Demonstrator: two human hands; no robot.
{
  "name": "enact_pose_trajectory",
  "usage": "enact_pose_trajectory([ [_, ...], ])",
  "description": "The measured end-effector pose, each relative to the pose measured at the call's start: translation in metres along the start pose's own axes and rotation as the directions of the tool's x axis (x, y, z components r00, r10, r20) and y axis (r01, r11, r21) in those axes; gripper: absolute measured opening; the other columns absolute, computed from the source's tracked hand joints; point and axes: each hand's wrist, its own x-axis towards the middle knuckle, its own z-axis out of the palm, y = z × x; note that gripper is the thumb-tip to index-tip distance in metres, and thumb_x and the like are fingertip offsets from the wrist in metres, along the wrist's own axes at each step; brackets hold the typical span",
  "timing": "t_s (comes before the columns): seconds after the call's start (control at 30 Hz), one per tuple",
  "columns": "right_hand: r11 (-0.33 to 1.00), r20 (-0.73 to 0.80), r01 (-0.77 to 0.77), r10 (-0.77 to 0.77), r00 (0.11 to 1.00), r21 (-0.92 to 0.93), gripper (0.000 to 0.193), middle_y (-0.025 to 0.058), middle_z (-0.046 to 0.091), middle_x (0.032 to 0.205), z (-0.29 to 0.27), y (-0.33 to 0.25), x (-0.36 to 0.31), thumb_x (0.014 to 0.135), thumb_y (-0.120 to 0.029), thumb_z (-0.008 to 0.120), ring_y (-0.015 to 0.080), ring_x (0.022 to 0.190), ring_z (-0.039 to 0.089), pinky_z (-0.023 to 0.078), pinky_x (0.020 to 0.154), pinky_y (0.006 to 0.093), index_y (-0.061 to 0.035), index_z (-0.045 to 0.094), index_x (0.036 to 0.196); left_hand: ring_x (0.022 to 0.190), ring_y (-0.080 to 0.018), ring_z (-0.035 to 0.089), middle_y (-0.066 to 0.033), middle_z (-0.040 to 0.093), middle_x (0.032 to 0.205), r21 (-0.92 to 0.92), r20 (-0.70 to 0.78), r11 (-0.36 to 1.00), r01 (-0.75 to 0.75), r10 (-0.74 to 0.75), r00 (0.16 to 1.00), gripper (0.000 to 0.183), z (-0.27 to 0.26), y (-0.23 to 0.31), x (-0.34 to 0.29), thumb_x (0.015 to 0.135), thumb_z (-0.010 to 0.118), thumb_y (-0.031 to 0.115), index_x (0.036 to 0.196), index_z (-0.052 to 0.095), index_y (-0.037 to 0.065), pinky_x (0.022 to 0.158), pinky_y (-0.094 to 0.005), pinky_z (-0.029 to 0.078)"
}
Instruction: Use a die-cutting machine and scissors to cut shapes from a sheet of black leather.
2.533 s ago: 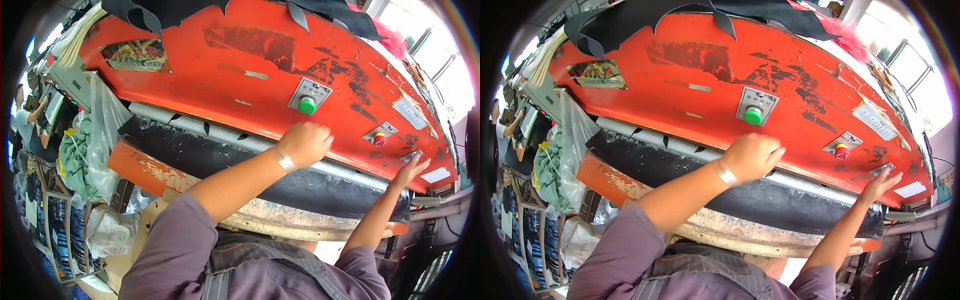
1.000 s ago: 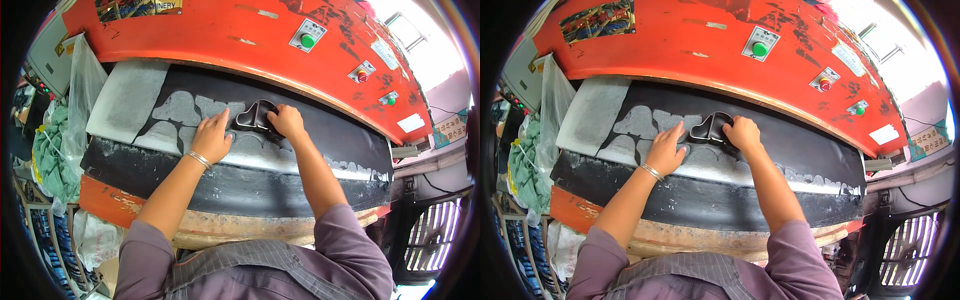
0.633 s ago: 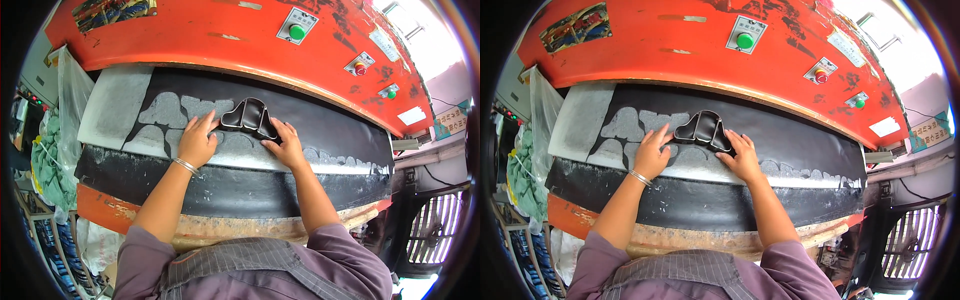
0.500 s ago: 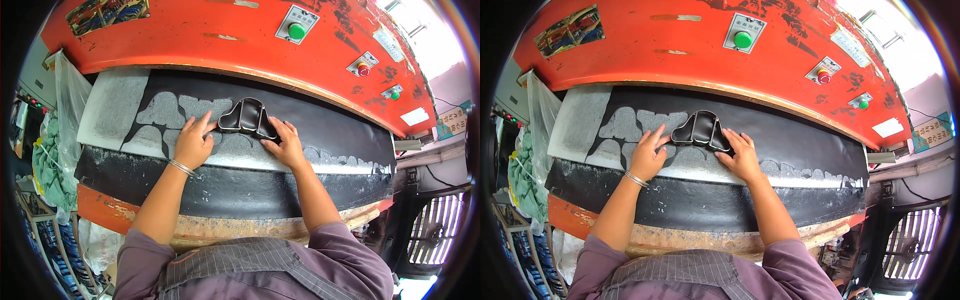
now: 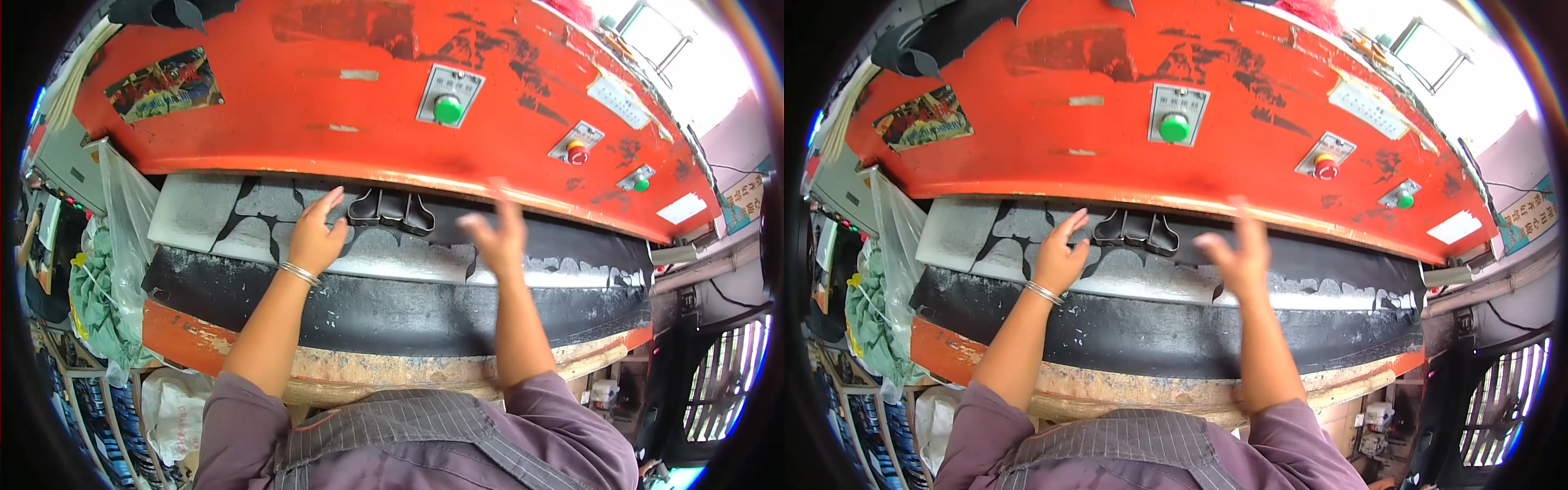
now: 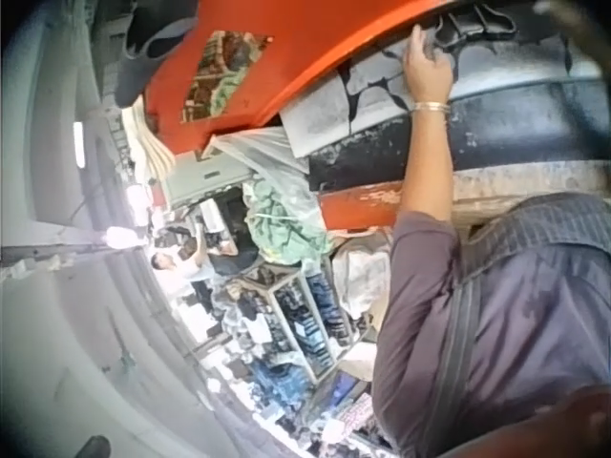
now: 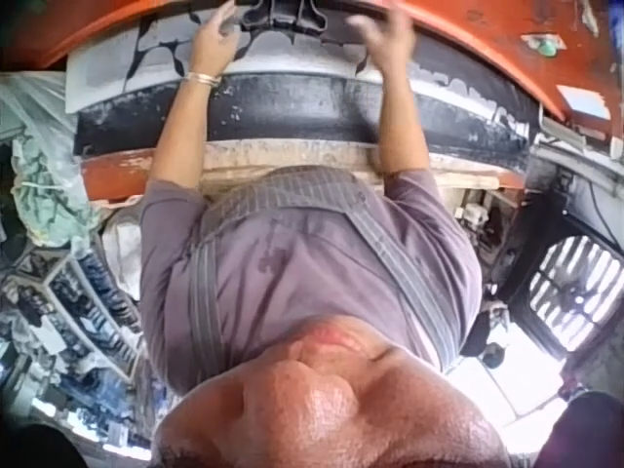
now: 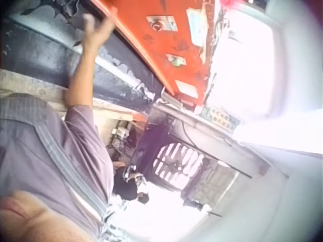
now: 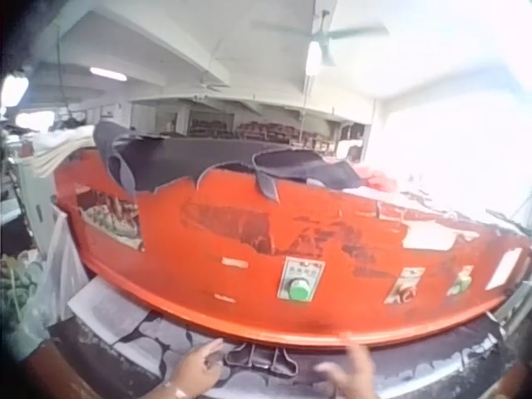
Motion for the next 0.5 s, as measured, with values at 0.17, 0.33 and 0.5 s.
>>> enact_pose_trajectory([
  [0.17, 0.995, -0.819, 0.101, -0.050, 0.572, 0.010, 0.047, 0.0194, 0.049, 0.133, -0.153, 0.021, 0.099, 0.099, -0.030, 0.048, 0.0273, 0.119, 0.049, 0.038, 0.101, 0.0405, 0.0065, 0.046, 0.129, 0.081, -0.0278, 0.059, -0.0111, 0.065, 0.089, -0.119, -0.233, 0.835, -0.538, 0.503, 0.832, 0.013, -0.003, 0.143, 0.066, 0.084, 0.064, 0.010, 0.095, 0.066, 0.005, 0.074, -0.0370, 0.048],
  [0.33, 0.855, -0.728, -0.369, -0.015, 0.685, -0.364, 0.078, 0.0321, 0.016, 0.151, -0.249, 0.114, 0.145, 0.099, -0.051, 0.028, 0.0415, 0.143, 0.011, 0.009, 0.116, 0.0487, 0.0141, 0.022, 0.141, 0.071, -0.0320, 0.053, -0.0113, 0.055, 0.074, 0.159, -0.186, 0.785, -0.599, 0.620, 0.763, 0.018, 0.016, 0.186, 0.100, 0.085, 0.062, 0.017, 0.072, 0.055, 0.005, 0.064, -0.0432, 0.045],
  [0.5, 0.934, -0.634, -0.231, 0.005, 0.773, -0.274, 0.085, 0.0303, 0.010, 0.153, -0.194, 0.065, 0.105, 0.094, -0.057, 0.042, 0.0429, 0.144, 0.003, 0.004, 0.116, 0.0490, 0.0021, 0.014, 0.149, 0.079, -0.0351, 0.057, -0.0149, 0.057, 0.079, 0.091, -0.034, 0.920, -0.382, 0.386, 0.922, 0.020, -0.041, 0.179, 0.025, 0.085, 0.060, 0.017, 0.072, 0.053, 0.004, 0.069, -0.0447, 0.047],
])
